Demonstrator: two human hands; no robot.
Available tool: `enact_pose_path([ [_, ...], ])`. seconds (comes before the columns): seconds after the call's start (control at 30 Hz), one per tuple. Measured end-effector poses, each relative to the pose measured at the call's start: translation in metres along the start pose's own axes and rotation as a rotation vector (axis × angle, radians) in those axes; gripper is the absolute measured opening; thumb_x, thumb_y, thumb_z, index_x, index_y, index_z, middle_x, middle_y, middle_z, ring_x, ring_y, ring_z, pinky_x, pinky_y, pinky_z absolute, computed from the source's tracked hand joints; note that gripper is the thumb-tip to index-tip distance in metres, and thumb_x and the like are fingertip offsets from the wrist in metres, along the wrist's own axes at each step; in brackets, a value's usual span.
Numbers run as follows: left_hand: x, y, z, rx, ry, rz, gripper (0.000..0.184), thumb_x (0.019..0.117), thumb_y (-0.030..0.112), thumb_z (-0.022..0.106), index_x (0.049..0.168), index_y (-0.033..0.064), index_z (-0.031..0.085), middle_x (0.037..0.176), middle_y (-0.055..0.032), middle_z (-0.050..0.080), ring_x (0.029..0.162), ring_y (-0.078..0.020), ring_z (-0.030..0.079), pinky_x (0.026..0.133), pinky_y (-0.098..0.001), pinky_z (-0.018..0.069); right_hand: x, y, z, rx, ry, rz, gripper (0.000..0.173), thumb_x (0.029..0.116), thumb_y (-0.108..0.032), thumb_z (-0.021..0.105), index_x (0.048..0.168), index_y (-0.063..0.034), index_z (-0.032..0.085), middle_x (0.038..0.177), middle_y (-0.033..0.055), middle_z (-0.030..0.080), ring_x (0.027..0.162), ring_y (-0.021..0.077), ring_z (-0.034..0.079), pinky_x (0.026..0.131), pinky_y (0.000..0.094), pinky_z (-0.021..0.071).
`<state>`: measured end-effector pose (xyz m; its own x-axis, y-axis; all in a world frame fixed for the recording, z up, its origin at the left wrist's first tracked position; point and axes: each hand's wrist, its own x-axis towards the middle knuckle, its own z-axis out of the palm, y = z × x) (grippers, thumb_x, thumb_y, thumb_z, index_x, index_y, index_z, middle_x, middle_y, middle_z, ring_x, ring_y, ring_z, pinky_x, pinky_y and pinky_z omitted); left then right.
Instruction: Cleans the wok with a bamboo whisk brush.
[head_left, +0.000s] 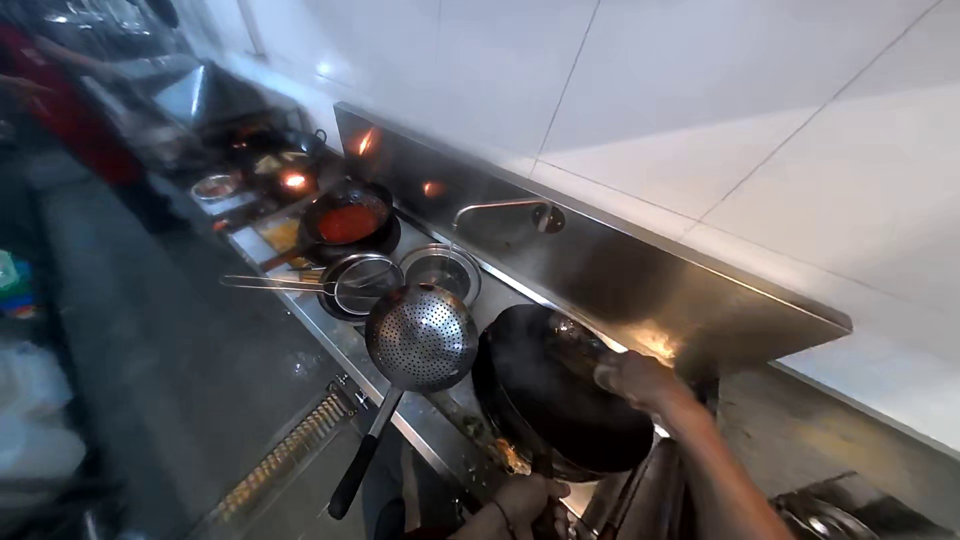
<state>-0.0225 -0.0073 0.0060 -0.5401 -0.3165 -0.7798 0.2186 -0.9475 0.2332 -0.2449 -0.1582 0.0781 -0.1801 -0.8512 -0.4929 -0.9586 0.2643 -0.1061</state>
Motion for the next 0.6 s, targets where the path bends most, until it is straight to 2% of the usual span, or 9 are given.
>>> enact_pose_path([
  [0.07,0.002,-0.001,0.003,-0.01,0.007,-0.007,0.013,0.1043,0.016,0.054,0.094,0.0086,0.054,0.063,0.0013,0.051,0.046,-0.0058,0.05,0.045,-0.0184,0.0468,-0.045,-0.012,-0.024,-0.08,-0.243,-0.05,0.036,0.0967,-0.042,0.066,0.125,-0.0196,0.073,0.107,0.0161,0.073,0.089,0.0325,0.071,0.081,0.0561,0.0569],
  [0.13,-0.001,0.002,0.008,-0.022,0.014,-0.002,0.011,0.1042,0.016,0.055,0.097,0.0082,0.054,0.063,0.0011,0.051,0.046,-0.0059,0.05,0.044,-0.0186,0.0471,-0.034,-0.015,-0.002,-0.006,-0.273,-0.072,0.036,0.0983,-0.042,0.064,0.125,-0.0187,0.072,0.098,0.0145,0.071,0.078,0.0279,0.068,0.072,0.0503,0.0568],
  [0.23,-0.005,-0.007,0.008,-0.085,0.01,0.0,0.009,0.1034,0.015,0.054,0.1,0.0067,0.054,0.063,-0.0007,0.051,0.045,-0.0073,0.05,0.043,-0.019,0.0466,0.038,-0.007,0.068,0.082,0.099,0.098,0.039,0.1013,-0.036,0.059,0.129,-0.0108,0.067,0.119,0.0237,0.069,0.108,0.0424,0.068,0.092,0.0627,0.0528],
  [0.3,-0.006,-0.008,0.004,-0.108,-0.018,-0.007,0.008,0.1031,0.015,0.054,0.1,0.0077,0.053,0.063,-0.0005,0.05,0.046,-0.0072,0.051,0.043,-0.0185,0.0469,0.043,-0.009,0.057,0.03,0.213,0.156,0.044,0.1024,-0.036,0.056,0.136,-0.0087,0.061,0.125,0.0248,0.067,0.115,0.0437,0.066,0.094,0.0626,0.0526],
  [0.33,-0.006,-0.005,0.002,-0.113,-0.036,-0.013,0.009,0.1038,0.015,0.054,0.098,0.0085,0.053,0.064,-0.0001,0.05,0.046,-0.0069,0.05,0.043,-0.0184,0.0468,0.025,-0.015,0.029,-0.025,0.157,0.138,0.042,0.1016,-0.036,0.057,0.13,-0.0056,0.064,0.123,0.0255,0.067,0.113,0.0436,0.066,0.094,0.0629,0.0521],
  [0.4,-0.006,-0.006,0.002,-0.125,-0.049,-0.032,0.014,0.1048,0.016,0.053,0.093,0.0088,0.052,0.064,0.0002,0.051,0.045,-0.0062,0.05,0.043,-0.0178,0.0462,-0.029,-0.02,-0.017,-0.136,-0.087,0.057,0.034,0.0986,-0.038,0.062,0.118,-0.0115,0.072,0.109,0.0198,0.071,0.096,0.0375,0.069,0.084,0.0592,0.0549],
  [0.5,-0.006,0.0,0.006,-0.144,-0.034,-0.027,0.008,0.1044,0.014,0.053,0.099,0.0074,0.053,0.068,-0.0007,0.053,0.047,-0.0061,0.051,0.043,-0.0172,0.0468,-0.049,-0.023,-0.012,-0.212,-0.274,-0.004,0.034,0.0952,-0.039,0.065,0.116,-0.0133,0.074,0.107,0.0188,0.072,0.094,0.0363,0.07,0.081,0.0596,0.0559],
  [0.57,-0.007,-0.004,0.006,-0.151,-0.019,-0.022,0.007,0.1039,0.013,0.053,0.101,0.0072,0.053,0.069,-0.0015,0.053,0.048,-0.0068,0.051,0.044,-0.0177,0.0472,0.0,-0.008,0.04,-0.114,-0.089,0.07,0.039,0.0975,-0.035,0.062,0.12,-0.0044,0.069,0.116,0.0265,0.068,0.105,0.0439,0.067,0.088,0.0646,0.0526],
  [0.6,-0.007,-0.006,0.006,-0.144,-0.012,-0.019,0.007,0.1034,0.013,0.053,0.101,0.0072,0.053,0.068,-0.0016,0.053,0.048,-0.0069,0.052,0.044,-0.0178,0.0474,0.029,0.0,0.065,-0.055,0.062,0.118,0.042,0.0999,-0.033,0.059,0.131,-0.0046,0.064,0.123,0.0291,0.065,0.11,0.0461,0.066,0.091,0.065,0.0525],
])
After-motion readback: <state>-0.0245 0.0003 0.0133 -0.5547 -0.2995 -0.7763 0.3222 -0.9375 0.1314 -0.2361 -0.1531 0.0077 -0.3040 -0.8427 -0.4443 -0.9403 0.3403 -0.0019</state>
